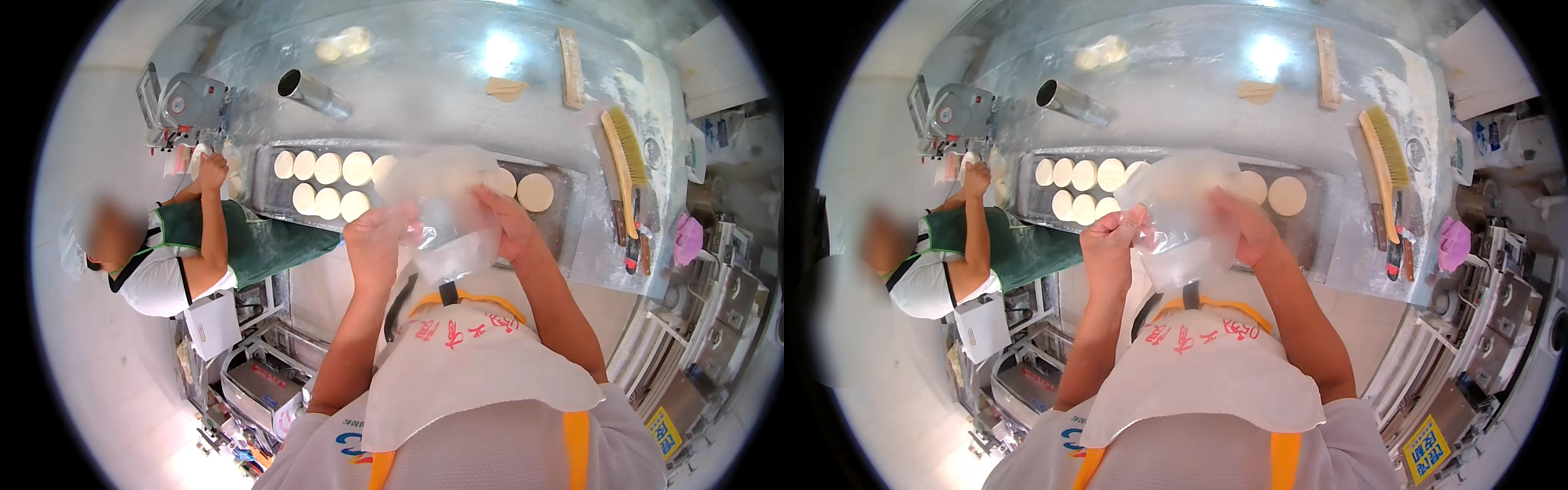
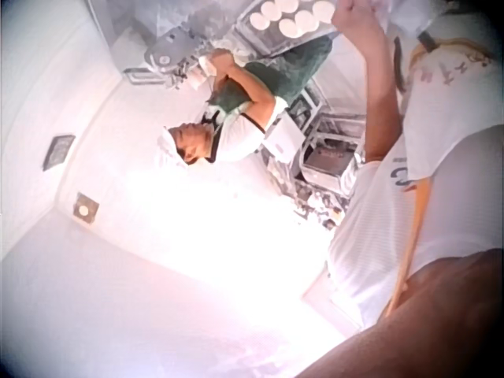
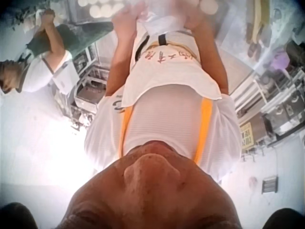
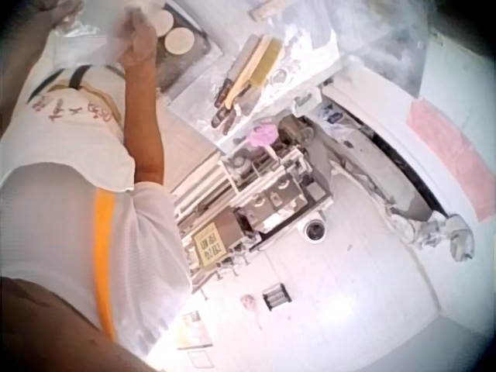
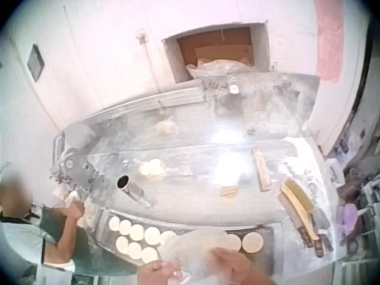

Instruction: The person picks up thin dough disks from a stainless steel table, stacks them, and then wraps the stack in a plastic sheet.

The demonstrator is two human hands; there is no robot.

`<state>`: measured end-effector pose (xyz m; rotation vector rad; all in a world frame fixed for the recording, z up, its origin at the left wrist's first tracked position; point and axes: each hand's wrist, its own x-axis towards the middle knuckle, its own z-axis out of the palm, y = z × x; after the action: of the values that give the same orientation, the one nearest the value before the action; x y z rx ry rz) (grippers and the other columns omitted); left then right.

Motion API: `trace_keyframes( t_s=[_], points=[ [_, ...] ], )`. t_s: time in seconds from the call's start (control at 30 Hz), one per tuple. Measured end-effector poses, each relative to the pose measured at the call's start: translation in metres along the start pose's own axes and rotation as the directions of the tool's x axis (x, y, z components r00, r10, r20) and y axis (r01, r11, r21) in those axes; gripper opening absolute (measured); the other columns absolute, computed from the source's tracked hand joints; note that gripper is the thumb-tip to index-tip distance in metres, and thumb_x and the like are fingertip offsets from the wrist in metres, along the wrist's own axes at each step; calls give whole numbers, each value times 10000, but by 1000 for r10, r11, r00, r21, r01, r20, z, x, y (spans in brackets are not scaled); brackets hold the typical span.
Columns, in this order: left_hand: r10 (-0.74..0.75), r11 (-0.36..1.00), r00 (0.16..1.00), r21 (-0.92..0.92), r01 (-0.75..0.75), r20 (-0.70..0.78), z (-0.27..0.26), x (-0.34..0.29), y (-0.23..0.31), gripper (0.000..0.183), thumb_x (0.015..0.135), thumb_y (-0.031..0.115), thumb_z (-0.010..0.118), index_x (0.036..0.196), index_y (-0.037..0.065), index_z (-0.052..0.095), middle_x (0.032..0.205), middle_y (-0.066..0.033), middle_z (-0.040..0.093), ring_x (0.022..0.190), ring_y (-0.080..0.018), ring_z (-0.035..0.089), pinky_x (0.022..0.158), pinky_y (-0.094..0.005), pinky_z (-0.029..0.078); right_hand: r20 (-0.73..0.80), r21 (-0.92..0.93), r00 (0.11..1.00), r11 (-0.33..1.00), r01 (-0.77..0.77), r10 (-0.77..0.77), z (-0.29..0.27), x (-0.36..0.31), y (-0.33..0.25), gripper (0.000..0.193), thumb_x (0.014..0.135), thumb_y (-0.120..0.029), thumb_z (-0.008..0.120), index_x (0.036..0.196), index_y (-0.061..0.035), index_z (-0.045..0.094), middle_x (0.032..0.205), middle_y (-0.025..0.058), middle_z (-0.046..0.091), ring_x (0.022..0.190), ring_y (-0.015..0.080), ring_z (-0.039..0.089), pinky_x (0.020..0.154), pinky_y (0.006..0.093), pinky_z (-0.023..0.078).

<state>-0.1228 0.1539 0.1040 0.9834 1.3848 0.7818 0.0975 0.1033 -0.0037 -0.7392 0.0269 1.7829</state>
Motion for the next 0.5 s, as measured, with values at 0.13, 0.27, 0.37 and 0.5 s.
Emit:
trace_keyframes(
  t_s=[0.13, 0.27, 0.37, 0.5],
  points=[
    [-28, 1000, 998, 4, 28, 65, -1, 2, 5, 204, 1018, 157, 791, 973, -42, 802, 818, -80, 762, 682, -125, 667, 635, -283, 517, -38, -321, 954, 908, 269, -296, -8, 1, -4, 201, 1042, -222, 747, 1095, -28, 756, 909, 0, 699, 853, 98, 641, 746, 261, 516],
    [17, 1000, 993, -2, -17, 118, -8, 10, -10, 276, 1037, 225, 776, 905, -18, 788, 737, -60, 720, 588, -108, 599, 559, -274, 458, -82, -496, 941, 833, 246, -327, 11, -9, -13, 183, 1025, -203, 745, 1052, -23, 754, 852, -22, 648, 808, 78, 580, 727, 250, 458],
    [-28, 995, 999, 93, 26, 20, -1, 10, -3, 269, 1033, 201, 749, 888, -24, 779, 695, -31, 683, 594, -98, 586, 556, -266, 431, -91, -549, 935, 801, 241, -343, 18, -17, -12, 177, 1014, -192, 744, 1045, -17, 747, 856, -27, 633, 791, 76, 552, 729, 251, 440],
    [-116, 991, 993, 61, 117, -9, 3, 18, -1, 258, 1031, 176, 751, 855, -12, 760, 668, 13, 633, 584, -75, 569, 518, -247, 394, -67, -556, 936, 792, 253, -346, 18, -22, -9, 182, 1022, -183, 763, 1085, -13, 746, 877, -11, 667, 804, 90, 588, 749, 259, 468]
  ],
)
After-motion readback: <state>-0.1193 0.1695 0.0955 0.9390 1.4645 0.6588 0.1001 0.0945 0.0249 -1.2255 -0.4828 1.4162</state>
